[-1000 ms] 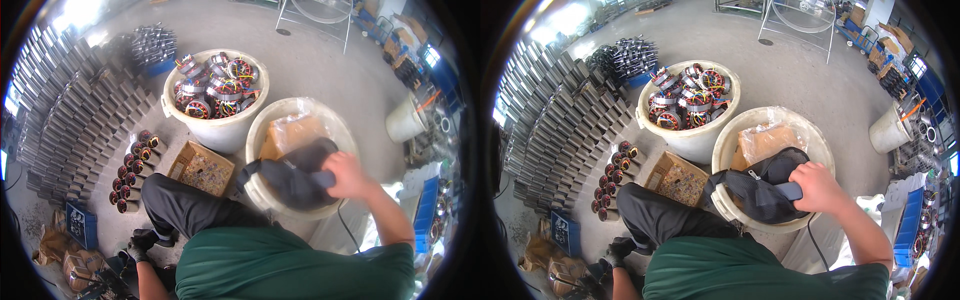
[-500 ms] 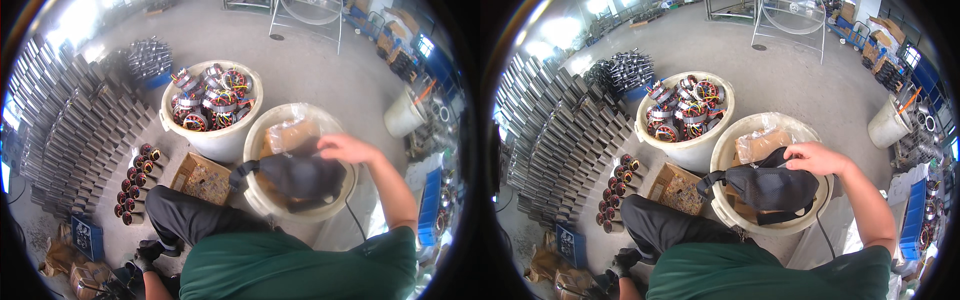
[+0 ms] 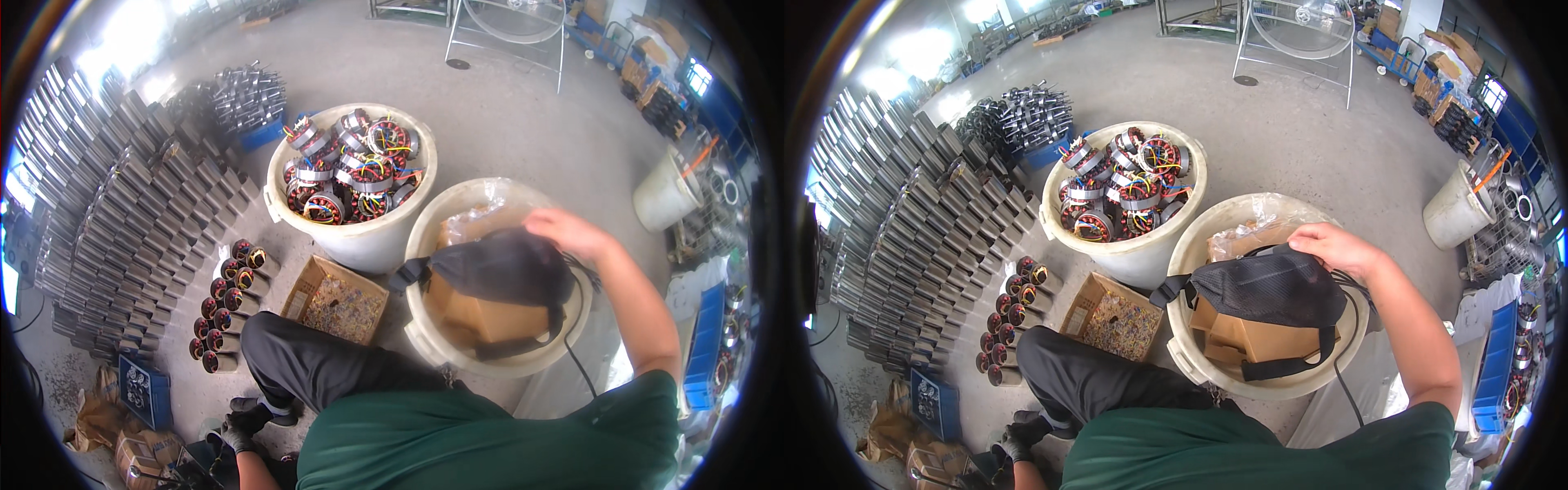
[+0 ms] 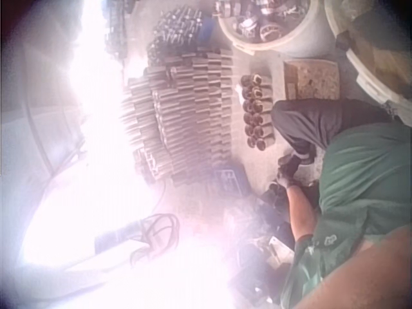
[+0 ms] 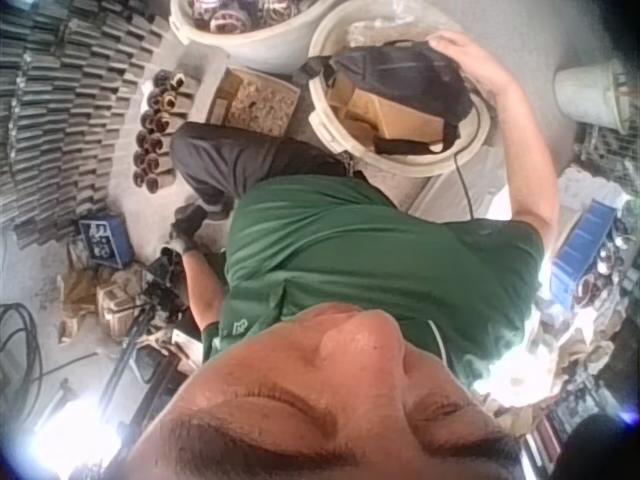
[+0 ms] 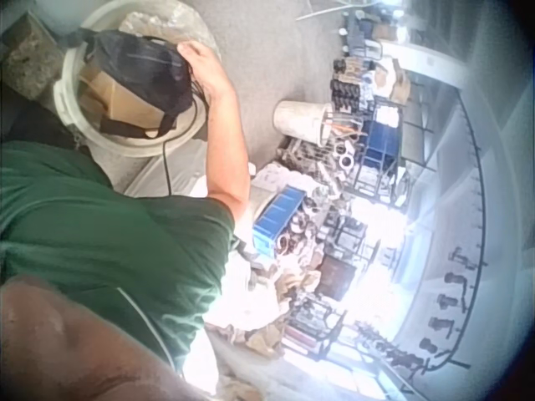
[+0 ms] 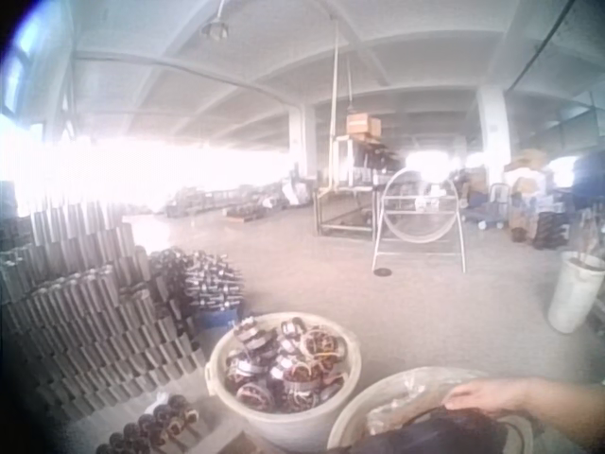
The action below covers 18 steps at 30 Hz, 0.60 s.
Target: The person takes a wire-wound stator from a box, places it into a metal housing cylinder, and uses a handheld tool to poke or seat the wires. They then place the assembly into a vertical hydraulic press, activate the machine by pulling a lever, and remove the pressed motor component before repeating the process.
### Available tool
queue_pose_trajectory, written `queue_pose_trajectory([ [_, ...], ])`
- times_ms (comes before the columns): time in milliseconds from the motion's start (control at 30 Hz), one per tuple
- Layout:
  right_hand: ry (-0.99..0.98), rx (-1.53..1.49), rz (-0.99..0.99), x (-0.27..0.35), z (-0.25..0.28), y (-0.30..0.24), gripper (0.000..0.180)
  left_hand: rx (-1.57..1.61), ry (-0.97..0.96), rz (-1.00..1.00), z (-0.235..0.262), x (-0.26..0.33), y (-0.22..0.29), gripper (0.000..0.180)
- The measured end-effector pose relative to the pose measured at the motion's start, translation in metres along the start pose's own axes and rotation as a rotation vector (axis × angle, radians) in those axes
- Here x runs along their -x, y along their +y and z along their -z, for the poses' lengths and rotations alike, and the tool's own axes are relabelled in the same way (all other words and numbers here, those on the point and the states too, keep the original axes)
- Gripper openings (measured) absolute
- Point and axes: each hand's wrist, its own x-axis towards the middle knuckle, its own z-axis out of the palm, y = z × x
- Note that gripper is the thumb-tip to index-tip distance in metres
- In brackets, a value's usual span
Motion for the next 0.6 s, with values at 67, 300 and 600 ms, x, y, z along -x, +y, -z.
queue_pose_trajectory([
  [67,0.003,-0.003,-0.034,0.002,0.0,-0.004,0.035,0.048,-0.058,0.025,0.004,0.0,-0.001,0.024],
  [300,-0.022,0.142,0.016,0.018,-0.011,-0.016,0.068,0.039,-0.064,-0.022,0.003,-0.003,-0.007,0.022],
  [600,-0.001,0.101,0.179,0.009,-0.029,0.005,0.07,0.008,-0.035,0.002,-0.002,-0.002,-0.004,0.02],
])
